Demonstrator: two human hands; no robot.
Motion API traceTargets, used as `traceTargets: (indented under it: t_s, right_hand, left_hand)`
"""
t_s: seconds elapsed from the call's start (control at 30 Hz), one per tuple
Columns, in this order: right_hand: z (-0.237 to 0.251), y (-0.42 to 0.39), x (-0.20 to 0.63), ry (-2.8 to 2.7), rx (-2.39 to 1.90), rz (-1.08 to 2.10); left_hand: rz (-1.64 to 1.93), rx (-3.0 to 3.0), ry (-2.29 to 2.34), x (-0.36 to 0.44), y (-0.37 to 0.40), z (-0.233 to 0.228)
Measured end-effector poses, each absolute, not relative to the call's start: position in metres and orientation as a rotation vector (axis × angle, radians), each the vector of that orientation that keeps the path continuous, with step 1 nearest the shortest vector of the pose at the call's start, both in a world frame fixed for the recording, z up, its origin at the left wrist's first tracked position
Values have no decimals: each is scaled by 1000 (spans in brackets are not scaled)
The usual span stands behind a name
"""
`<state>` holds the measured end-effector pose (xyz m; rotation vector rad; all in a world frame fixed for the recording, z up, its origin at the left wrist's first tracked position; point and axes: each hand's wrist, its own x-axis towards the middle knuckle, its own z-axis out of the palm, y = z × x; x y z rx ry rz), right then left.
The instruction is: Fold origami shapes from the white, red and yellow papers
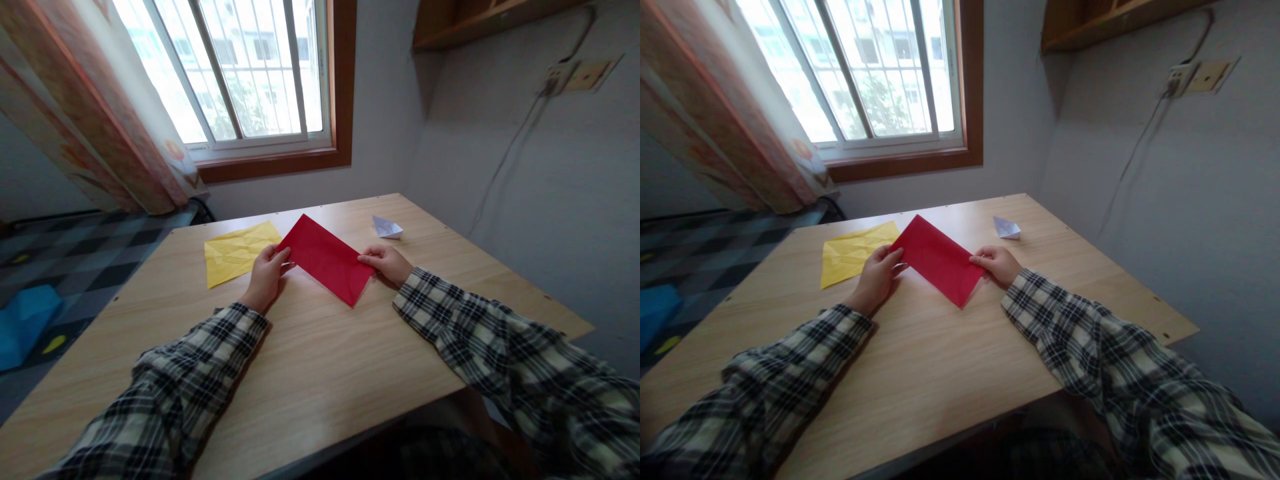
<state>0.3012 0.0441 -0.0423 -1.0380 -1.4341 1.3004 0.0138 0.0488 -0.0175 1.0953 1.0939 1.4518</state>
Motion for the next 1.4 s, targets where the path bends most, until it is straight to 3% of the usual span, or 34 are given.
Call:
traceTargets:
  t_s: [0.37, 1.2, 1.4]
  right_hand:
    - [-41, 43, 299, -1396, -1027, 1332]
    - [-32, 36, 306, -1688, -993, 1592]
    - [-27, 33, 308, -1861, -974, 1501]
  left_hand:
    - [1120, 1220, 979, 20, 34, -12]
    - [1311, 1182, 1043, 17, 42, -17]
    - [1277, 1188, 991, 17, 43, -18]
